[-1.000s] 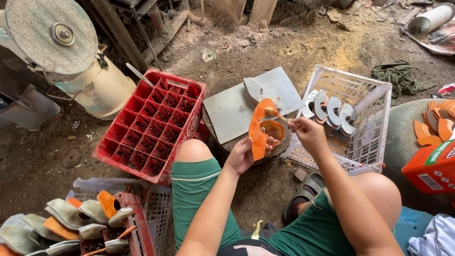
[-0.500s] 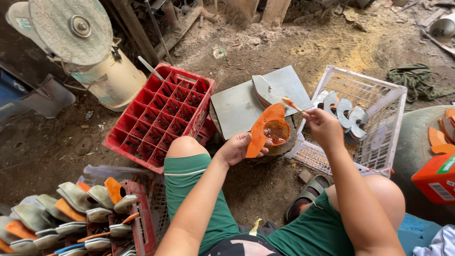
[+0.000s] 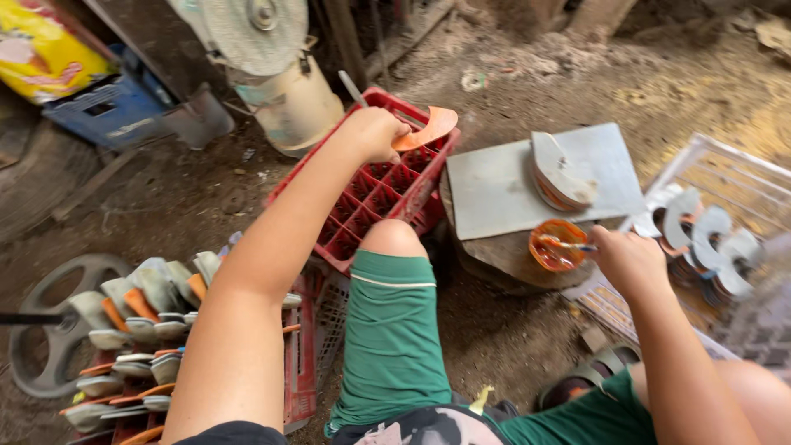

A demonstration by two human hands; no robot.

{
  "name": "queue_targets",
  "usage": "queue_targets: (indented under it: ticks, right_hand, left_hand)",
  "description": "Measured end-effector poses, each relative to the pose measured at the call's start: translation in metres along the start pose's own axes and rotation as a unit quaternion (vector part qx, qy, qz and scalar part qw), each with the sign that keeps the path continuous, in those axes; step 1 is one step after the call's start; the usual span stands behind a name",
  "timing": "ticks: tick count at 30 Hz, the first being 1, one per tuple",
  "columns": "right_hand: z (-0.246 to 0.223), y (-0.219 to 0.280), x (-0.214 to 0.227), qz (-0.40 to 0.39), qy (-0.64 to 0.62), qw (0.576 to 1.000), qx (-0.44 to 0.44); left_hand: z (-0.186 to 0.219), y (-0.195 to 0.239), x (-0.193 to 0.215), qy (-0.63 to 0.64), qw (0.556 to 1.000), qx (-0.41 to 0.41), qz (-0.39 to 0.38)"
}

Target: The person sits on the ground and paints C-shaped metal parts with an orange-brown liquid using a small brush. They pick up each part, apply the coating to both sides, and place the finished pieces into a red crate.

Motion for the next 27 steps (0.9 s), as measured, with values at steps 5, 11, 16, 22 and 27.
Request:
queue_targets:
  ticks: [5, 11, 16, 22, 27]
  right_hand:
    - [0.009, -0.009, -0.023, -0.083, -0.033, 0.996, -0.029]
    - [0.021, -0.017, -0.049, -0.123, -0.064, 0.99, -0.035]
    - [0.026, -0.018, -0.061, -0.166, -0.072, 0.982, -0.063]
    - [0.037, -0.013, -0.073, -0.151, -0.068, 0.984, -0.062]
    - [0.044, -0.03, -0.043, 0.072, -0.146, 0.983, -0.081]
  left_hand:
    - [-0.052, 0.007, 0.026, -0.065, 0.986, 0.136, -0.065]
    - [-0.105, -0.027, 0.022, -0.144, 0.952, 0.224, -0.153]
    - [-0.145, -0.086, -0.011, -0.233, 0.945, 0.189, -0.128]
    - [-0.184, -0.15, -0.045, -0.31, 0.911, 0.16, -0.222]
    - [-0.176, -0.156, -0.04, -0.389, 0.884, 0.127, -0.226]
Point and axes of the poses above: each hand's wrist, its own y-axis away from the middle knuckle, its own x-axis out of the back of the hand, z = x × y, the point moved 5 cm from there along -y, towards the middle knuckle, and after that the axes turned 3 degrees about y, right-handed, at the moved point
